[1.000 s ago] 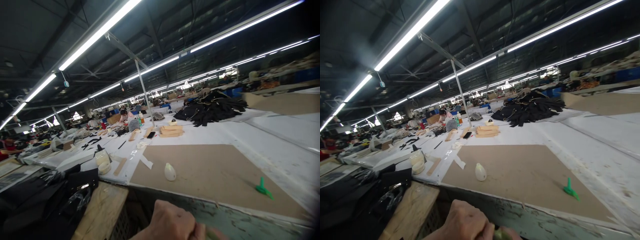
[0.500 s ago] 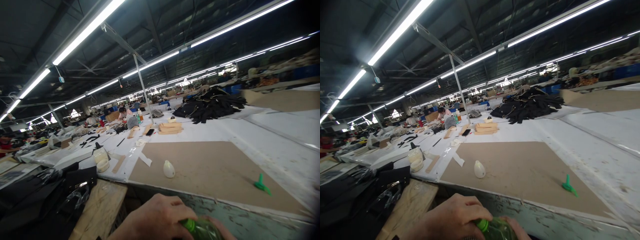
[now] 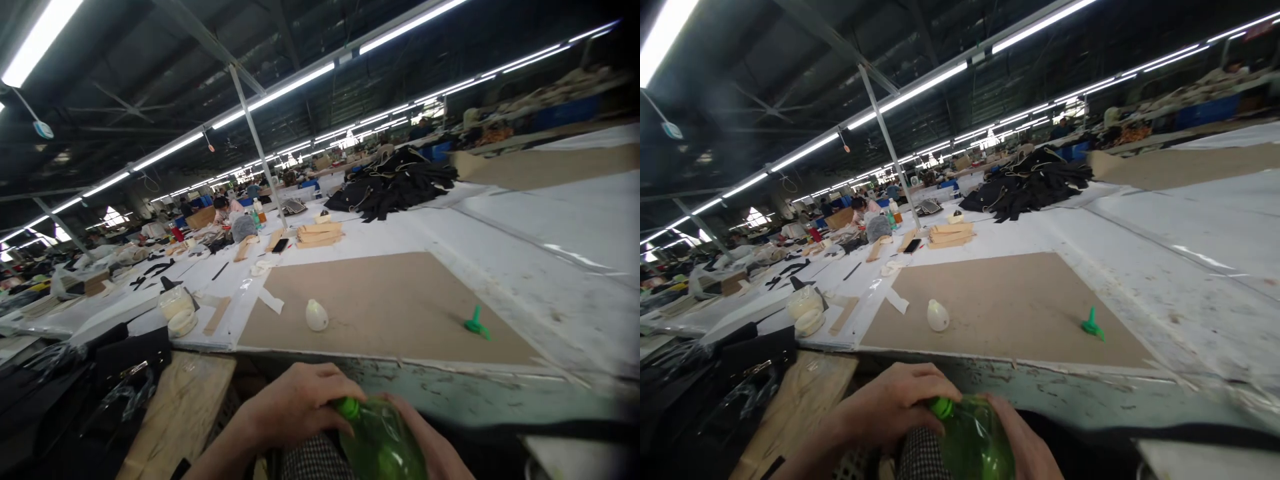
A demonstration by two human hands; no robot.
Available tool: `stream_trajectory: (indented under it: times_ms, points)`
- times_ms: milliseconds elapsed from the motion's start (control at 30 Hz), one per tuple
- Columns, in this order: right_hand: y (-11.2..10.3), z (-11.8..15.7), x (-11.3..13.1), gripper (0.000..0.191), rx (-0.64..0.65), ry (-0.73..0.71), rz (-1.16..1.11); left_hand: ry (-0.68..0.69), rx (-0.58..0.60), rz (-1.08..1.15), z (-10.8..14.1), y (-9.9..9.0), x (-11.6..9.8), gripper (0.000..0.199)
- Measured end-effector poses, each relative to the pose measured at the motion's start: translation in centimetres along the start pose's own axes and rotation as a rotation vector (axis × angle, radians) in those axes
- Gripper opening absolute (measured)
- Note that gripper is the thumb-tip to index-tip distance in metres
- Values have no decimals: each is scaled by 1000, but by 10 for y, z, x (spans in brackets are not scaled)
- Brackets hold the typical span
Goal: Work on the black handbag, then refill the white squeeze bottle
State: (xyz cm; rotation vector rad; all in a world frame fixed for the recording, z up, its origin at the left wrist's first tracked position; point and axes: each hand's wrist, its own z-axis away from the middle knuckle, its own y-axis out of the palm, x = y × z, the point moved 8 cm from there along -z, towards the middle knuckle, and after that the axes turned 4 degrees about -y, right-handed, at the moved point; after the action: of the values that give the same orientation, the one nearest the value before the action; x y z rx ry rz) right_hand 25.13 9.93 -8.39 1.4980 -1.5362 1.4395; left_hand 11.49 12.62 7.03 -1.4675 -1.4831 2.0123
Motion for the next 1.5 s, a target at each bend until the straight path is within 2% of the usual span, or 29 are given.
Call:
stream_trajectory:
  times_ms: [133,267,367,400,433,533,600,700,833,933,1000,1067,1133,1167,1233,1300,1400,1500]
  points:
    - [-9,-1,2,68,-69,43,42,-199,-43,-3,-8,2,27,15]
    - [-19,-2,5,65,-115,43,43,-282,-43,45,-13,7,44,19]
    - [-20,-3,7,61,-101,33,42,-352,-64,27,-15,2,51,62]
    - [-19,-4,6,60,-94,38,41,-330,-36,59,-17,3,49,73]
    - [-19,-4,4,60,-88,45,36,-269,9,89,-19,6,43,74]
    - [-16,-3,-4,64,-87,73,4,-22,109,71,-25,12,23,48]
    - [-15,-1,-10,67,-100,97,-38,53,105,11,-26,16,20,36]
    - [-12,2,-17,71,-120,146,-102,42,2,-11,-25,23,28,31]
    - [-8,5,-23,72,-132,186,-127,63,-238,28,-17,34,28,29]
    - [-6,7,-27,70,-133,197,-119,77,-340,177,-11,38,29,25]
    - [-7,9,-31,69,-132,203,-92,-67,-405,375,-12,33,55,16]
    - [-10,12,-35,72,-144,217,-43,-295,-572,513,-9,19,105,16]
    - [-13,15,-38,75,-154,232,-5,-498,-816,448,1,-3,163,30]
    - [-14,16,-38,76,-154,235,3,-556,-874,407,3,-11,191,37]
    - [-13,17,-37,76,-141,233,1,-636,-935,339,5,-23,241,41]
    - [-14,18,-33,75,-140,228,-2,-696,-942,245,7,-29,278,32]
    - [-17,19,-29,74,-150,244,-12,-740,-947,104,13,-32,302,19]
    - [-19,20,-32,74,-162,266,-13,-736,-975,18,16,-30,300,26]
